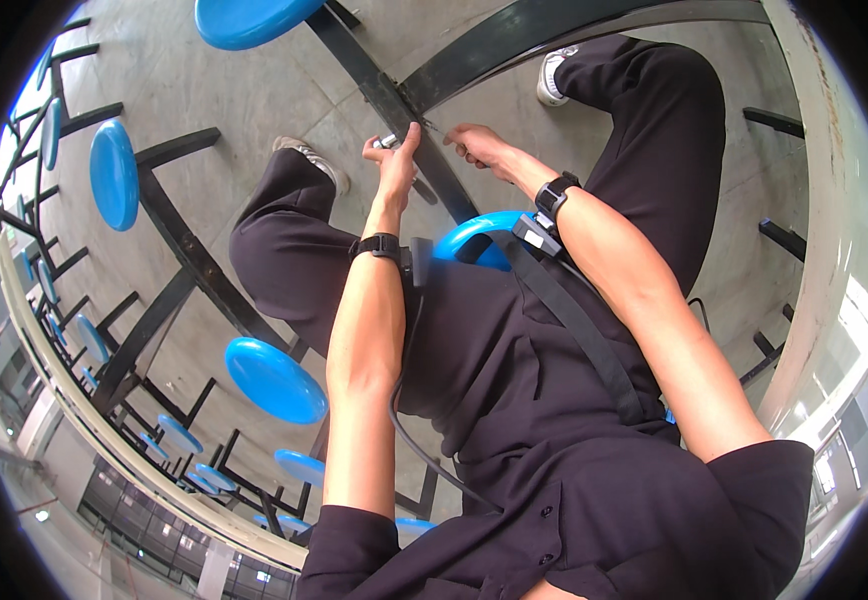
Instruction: The person uses a wrench to tighten a bolt on the metal support frame of a cafeteria table and stool unit.
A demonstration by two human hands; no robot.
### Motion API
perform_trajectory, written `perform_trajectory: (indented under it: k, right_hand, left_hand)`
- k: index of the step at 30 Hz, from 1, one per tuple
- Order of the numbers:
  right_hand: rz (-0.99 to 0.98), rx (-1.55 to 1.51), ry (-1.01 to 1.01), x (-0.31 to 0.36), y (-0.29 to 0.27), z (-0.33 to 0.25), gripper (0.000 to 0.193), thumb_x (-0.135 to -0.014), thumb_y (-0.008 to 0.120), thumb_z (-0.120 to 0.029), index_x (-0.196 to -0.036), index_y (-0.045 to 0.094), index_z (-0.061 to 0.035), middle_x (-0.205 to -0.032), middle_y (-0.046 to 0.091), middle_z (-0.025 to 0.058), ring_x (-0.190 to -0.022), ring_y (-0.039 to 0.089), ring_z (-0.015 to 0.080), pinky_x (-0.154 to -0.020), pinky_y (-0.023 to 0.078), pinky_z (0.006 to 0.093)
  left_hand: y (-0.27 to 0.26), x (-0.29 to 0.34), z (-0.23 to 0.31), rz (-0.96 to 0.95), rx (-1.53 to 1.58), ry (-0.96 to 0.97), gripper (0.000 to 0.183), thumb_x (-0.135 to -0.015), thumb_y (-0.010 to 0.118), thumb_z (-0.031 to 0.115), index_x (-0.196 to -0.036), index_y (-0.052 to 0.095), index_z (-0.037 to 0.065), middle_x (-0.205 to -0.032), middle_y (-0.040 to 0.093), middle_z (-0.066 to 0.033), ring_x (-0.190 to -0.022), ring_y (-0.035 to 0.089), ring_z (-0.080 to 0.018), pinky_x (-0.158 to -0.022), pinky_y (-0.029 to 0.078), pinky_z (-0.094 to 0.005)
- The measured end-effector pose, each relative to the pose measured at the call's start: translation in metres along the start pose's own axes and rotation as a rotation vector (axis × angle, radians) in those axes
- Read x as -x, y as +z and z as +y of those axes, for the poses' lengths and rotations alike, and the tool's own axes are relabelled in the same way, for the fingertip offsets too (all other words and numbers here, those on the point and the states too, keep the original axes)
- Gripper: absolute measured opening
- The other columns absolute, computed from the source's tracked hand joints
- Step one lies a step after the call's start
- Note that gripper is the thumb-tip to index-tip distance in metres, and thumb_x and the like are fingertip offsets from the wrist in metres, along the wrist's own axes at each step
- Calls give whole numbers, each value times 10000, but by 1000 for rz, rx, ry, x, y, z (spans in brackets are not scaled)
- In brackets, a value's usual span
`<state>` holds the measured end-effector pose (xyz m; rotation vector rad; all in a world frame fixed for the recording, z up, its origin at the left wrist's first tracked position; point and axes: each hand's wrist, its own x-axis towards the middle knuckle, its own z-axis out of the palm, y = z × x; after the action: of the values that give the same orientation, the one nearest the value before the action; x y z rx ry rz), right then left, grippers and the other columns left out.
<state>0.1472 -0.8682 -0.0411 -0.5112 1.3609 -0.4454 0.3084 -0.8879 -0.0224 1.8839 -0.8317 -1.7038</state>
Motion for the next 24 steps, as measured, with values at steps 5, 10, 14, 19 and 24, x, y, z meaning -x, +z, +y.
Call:
perform_trajectory:
  k: [5, 10, 14, 19, 24]
  right_hand:
    - [-112, -99, -13, -10, -2, 7, 201, -883, 450, -258, -929, 559, -95, -671, 431, -45, -536, 337, 58, -473, 268, 216]
    - [-145, -45, -51, -28, -14, 16, 193, -897, 439, -250, -931, 542, -90, -666, 424, -42, -555, 345, 57, -514, 283, 207]
    - [-143, -33, -92, -30, -4, 10, 191, -906, 424, -251, -920, 535, -96, -663, 421, -46, -576, 358, 55, -519, 284, 204]
    - [-155, -129, -23, -21, -2, 5, 193, -904, 439, -276, -872, 521, -105, -647, 406, -43, -544, 348, 64, -495, 289, 215]
    - [-39, -39, 56, -9, 10, -16, 155, -886, 390, -207, -870, 504, -104, -656, 416, -25, -518, 340, 69, -437, 257, 232]
  left_hand:
    - [-5, -1, -2, -14, 13, -10, 891, -723, 678, 506, -1241, 75, 103, -1003, 397, -120, -759, 417, -149, -618, 376, -308]
    - [6, 8, 6, -39, 11, -10, 886, -739, 677, 480, -1241, 66, 80, -980, 414, -105, -779, 428, -140, -665, 388, -286]
    - [-2, 2, 0, -10, -16, 32, 888, -746, 676, 467, -1237, 64, 52, -981, 432, -106, -813, 437, -133, -715, 385, -257]
    - [0, 1, -4, -61, 8, 26, 899, -750, 675, 458, -1239, 59, 22, -1046, 411, -133, -934, 421, -158, -822, 354, -260]
    - [0, -5, -8, -18, 23, 72, 902, -746, 677, 458, -1244, 62, 26, -1098, 383, -155, -1009, 399, -189, -874, 339, -293]
